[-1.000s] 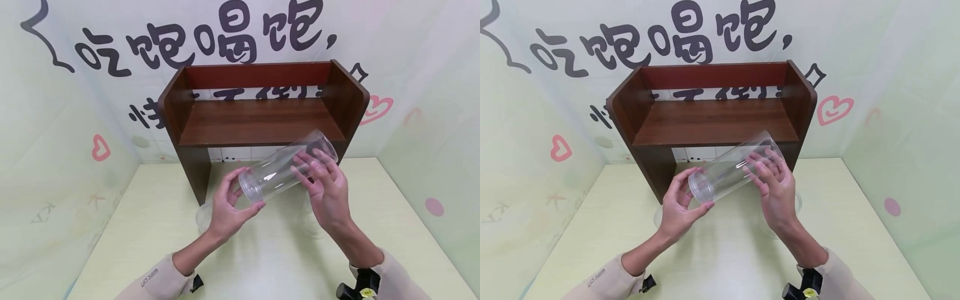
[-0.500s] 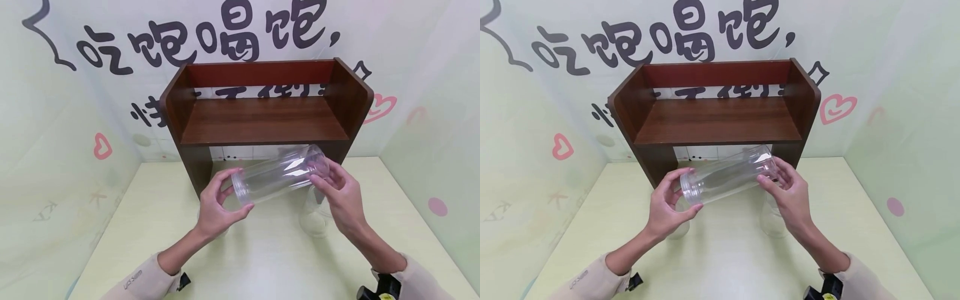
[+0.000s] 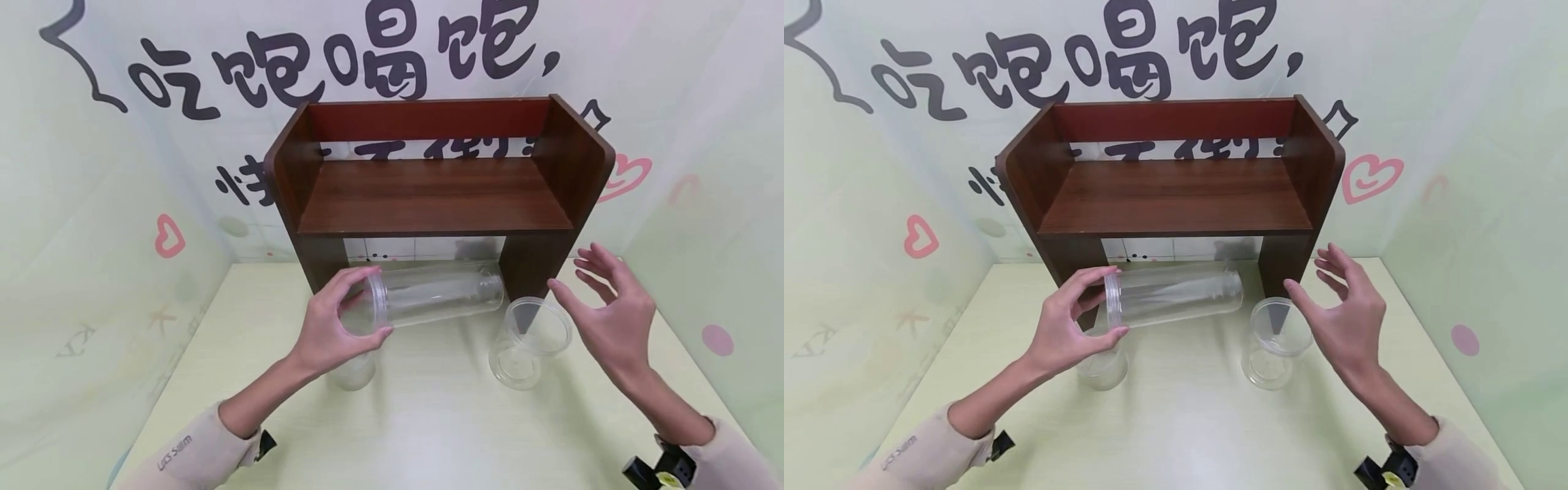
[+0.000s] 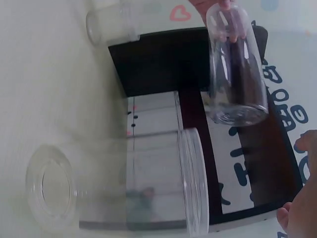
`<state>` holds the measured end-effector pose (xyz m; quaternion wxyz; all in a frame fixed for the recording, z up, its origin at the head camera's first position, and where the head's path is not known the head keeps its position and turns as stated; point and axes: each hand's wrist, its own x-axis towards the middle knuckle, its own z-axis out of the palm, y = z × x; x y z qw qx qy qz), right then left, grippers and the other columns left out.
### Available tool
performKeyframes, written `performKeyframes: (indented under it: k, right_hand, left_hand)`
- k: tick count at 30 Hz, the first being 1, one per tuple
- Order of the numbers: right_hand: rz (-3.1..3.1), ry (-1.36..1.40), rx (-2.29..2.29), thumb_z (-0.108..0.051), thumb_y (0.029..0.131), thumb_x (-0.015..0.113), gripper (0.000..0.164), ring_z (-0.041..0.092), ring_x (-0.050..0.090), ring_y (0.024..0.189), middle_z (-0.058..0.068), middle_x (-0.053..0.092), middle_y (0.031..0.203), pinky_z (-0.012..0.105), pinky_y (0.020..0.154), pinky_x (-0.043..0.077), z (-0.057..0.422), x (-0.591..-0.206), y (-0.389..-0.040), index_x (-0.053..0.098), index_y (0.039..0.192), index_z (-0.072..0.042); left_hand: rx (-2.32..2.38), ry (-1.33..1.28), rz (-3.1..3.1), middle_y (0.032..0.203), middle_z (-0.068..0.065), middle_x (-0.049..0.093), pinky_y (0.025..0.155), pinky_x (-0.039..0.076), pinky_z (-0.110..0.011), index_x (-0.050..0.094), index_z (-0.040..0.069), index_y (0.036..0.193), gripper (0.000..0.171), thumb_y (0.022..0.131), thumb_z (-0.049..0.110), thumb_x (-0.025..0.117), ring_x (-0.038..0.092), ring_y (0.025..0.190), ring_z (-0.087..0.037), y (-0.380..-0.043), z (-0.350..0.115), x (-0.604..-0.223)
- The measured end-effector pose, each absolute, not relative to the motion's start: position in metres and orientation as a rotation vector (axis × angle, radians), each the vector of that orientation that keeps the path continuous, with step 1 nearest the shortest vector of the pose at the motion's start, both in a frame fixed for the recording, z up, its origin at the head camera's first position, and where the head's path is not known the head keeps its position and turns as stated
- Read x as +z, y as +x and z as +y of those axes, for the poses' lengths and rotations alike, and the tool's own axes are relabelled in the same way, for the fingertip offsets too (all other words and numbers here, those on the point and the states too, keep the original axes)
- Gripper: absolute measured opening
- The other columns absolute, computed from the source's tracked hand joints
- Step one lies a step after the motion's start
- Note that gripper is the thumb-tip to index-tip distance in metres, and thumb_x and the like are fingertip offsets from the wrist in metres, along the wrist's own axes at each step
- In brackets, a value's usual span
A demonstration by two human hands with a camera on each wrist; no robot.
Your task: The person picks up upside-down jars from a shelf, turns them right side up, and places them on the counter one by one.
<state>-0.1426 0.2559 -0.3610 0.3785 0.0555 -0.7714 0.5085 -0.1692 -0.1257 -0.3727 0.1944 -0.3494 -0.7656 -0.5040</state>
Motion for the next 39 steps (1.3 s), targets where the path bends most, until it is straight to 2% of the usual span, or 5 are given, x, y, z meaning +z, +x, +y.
performKeyframes:
  k: [5, 14, 30, 35, 39]
  right_hand:
    - [-1.989, 0.111, 1.231, 0.011, 0.074, 0.090, 0.073, -0.003, 0.069, 0.105, -0.012, 0.071, 0.121, 0.011, 0.096, 0.055, 0.265, -0.362, -0.153, 0.066, 0.141, -0.002]
    - [-2.094, 0.040, 1.206, 0.000, 0.079, 0.091, 0.065, -0.013, 0.066, 0.099, 0.022, 0.074, 0.125, 0.008, 0.090, 0.055, 0.272, -0.368, -0.172, 0.068, 0.140, -0.003]
    - [-2.012, 0.089, 1.276, 0.004, 0.085, 0.083, 0.041, -0.011, 0.069, 0.092, 0.023, 0.075, 0.111, 0.011, 0.083, 0.058, 0.266, -0.374, -0.188, 0.073, 0.124, 0.005]
    - [-1.981, 0.089, 1.269, 0.006, 0.087, 0.079, 0.032, -0.009, 0.069, 0.090, 0.014, 0.075, 0.104, 0.010, 0.081, 0.058, 0.265, -0.373, -0.190, 0.074, 0.119, 0.009]
    - [-1.978, 0.101, 1.252, 0.007, 0.088, 0.077, 0.031, -0.009, 0.068, 0.091, 0.019, 0.075, 0.105, 0.008, 0.081, 0.057, 0.266, -0.373, -0.192, 0.074, 0.119, 0.009]
  left_hand:
    - [-1.308, -0.991, -2.253, 0.139, -0.014, 0.064, 0.101, 0.060, -0.034, 0.060, 0.004, 0.144, 0.083, 0.070, 0.008, 0.096, 0.065, 0.119, -0.026, -0.174, -0.129, -0.369]
    - [-1.065, -0.989, -2.425, 0.141, -0.005, 0.066, 0.091, 0.065, -0.042, 0.061, 0.013, 0.149, 0.086, 0.072, 0.024, 0.097, 0.067, 0.119, -0.024, -0.185, -0.126, -0.363]
    - [-0.788, -1.051, -2.658, 0.139, -0.007, 0.068, 0.080, 0.063, -0.038, 0.064, 0.014, 0.148, 0.082, 0.074, 0.037, 0.091, 0.067, 0.120, -0.026, -0.188, -0.109, -0.360]
    - [-0.704, -1.071, -2.722, 0.140, -0.005, 0.069, 0.087, 0.063, -0.044, 0.064, 0.015, 0.148, 0.081, 0.074, 0.038, 0.090, 0.064, 0.130, -0.026, -0.186, -0.104, -0.358]
    - [-0.644, -1.091, -2.760, 0.138, -0.005, 0.070, 0.091, 0.063, -0.045, 0.064, 0.015, 0.148, 0.081, 0.075, 0.037, 0.089, 0.064, 0.130, -0.026, -0.185, -0.101, -0.357]
